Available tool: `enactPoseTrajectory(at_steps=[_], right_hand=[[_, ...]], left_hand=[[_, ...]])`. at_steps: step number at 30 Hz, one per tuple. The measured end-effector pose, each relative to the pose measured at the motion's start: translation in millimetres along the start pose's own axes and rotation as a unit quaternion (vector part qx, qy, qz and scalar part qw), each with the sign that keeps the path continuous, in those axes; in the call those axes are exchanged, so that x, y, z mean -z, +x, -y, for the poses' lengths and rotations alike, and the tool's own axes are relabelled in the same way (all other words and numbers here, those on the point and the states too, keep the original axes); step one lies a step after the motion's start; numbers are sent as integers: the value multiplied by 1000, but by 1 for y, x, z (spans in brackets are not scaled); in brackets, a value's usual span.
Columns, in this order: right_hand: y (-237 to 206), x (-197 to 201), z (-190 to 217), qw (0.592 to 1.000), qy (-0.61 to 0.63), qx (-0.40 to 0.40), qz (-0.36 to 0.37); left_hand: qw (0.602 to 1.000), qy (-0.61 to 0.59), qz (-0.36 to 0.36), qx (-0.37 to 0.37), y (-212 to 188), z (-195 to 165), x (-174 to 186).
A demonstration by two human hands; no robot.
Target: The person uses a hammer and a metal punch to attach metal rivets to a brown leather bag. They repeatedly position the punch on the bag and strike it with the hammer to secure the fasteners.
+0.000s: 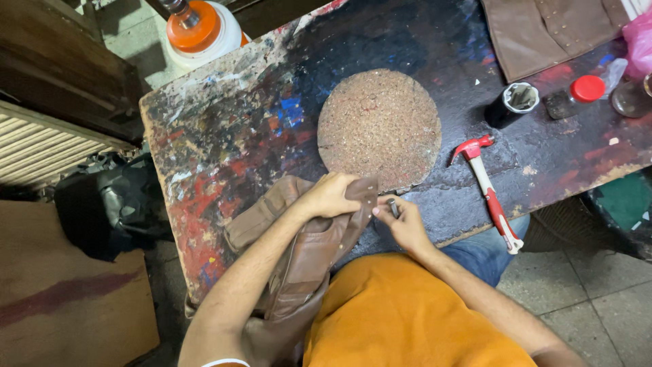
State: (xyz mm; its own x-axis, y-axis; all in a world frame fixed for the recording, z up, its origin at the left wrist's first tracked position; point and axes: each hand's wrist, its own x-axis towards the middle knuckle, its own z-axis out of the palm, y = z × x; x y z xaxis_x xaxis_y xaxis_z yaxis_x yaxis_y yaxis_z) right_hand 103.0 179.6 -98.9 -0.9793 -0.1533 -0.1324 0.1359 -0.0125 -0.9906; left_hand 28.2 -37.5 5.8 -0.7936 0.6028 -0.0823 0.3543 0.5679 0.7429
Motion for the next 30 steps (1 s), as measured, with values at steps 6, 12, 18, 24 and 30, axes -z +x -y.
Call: enactPoseTrajectory(at_steps=[6, 12, 18, 24, 30], right_hand=[[16, 1, 15, 969, -234, -13, -76], [23, 1, 28, 963, -257, 37, -63], [22, 9, 33, 973, -218, 60, -43], [26, 4, 39, 959, -271, 6, -84], [40, -8, 55, 930, -356, 52, -79]], left_hand=[[998, -47, -39, -15, 27, 34, -16], [1000, -24, -6, 5, 34, 47, -24], [982, -178, 61, 22, 38, 58, -26], [972, -200, 46, 114, 37, 54, -27], [991, -48, -44, 117, 38, 42, -18]])
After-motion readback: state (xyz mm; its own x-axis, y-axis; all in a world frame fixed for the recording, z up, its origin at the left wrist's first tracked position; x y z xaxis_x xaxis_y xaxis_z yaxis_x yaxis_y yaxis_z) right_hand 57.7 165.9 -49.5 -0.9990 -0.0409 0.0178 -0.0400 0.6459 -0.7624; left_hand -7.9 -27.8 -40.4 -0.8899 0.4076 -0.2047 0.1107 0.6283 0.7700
